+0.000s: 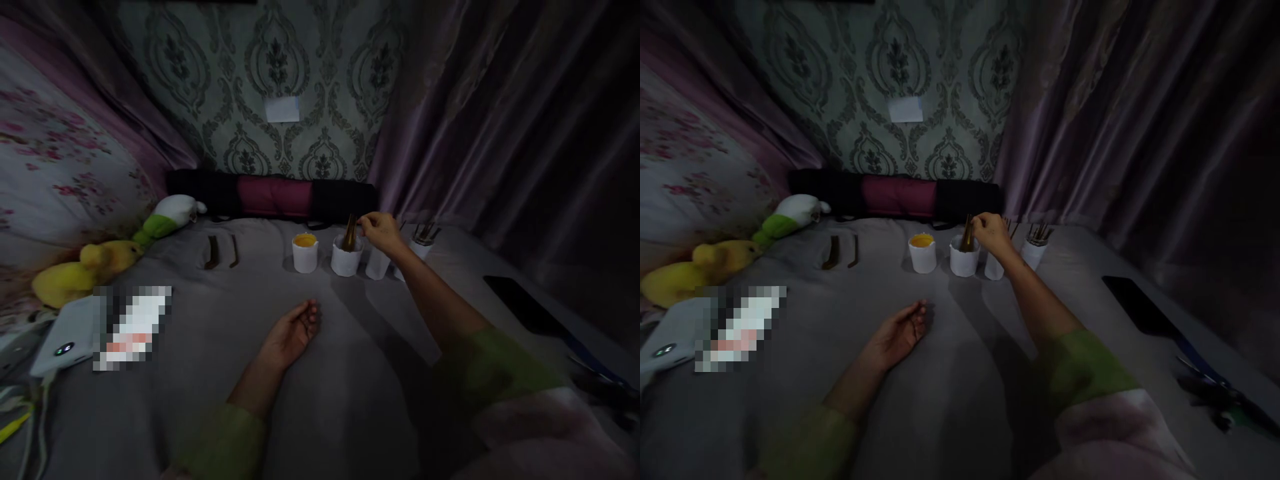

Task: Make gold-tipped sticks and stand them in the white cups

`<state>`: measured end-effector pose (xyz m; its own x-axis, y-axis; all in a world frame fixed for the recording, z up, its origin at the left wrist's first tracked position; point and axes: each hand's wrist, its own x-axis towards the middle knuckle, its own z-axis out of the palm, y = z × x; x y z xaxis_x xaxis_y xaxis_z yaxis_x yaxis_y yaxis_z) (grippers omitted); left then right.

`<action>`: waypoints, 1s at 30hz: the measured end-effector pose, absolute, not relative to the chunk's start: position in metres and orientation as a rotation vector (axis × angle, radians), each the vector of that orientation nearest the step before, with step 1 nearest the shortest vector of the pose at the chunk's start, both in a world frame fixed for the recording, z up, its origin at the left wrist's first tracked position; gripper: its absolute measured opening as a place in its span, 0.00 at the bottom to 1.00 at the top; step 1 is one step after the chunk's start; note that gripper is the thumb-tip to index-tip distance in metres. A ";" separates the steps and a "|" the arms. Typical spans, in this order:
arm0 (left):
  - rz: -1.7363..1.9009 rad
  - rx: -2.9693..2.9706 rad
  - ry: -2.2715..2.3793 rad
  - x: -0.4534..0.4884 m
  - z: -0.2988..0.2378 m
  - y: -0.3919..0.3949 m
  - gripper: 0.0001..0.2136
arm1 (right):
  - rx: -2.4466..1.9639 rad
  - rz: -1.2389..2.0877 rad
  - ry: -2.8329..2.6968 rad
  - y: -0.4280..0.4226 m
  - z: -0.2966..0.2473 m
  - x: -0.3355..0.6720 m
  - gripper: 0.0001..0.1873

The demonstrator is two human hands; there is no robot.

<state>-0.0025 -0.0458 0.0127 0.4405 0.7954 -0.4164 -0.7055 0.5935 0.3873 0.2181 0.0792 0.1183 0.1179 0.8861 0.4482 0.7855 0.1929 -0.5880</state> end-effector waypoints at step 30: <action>0.976 0.258 0.665 0.002 0.012 -0.049 0.05 | -1.593 0.517 -1.764 0.020 -0.003 0.159 0.16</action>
<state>0.0016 -0.0490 0.0124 0.3839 0.8307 -0.4032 -0.6794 0.5498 0.4859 0.1590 0.0197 -0.0034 -0.0043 0.9738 0.2274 0.6969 0.1660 -0.6977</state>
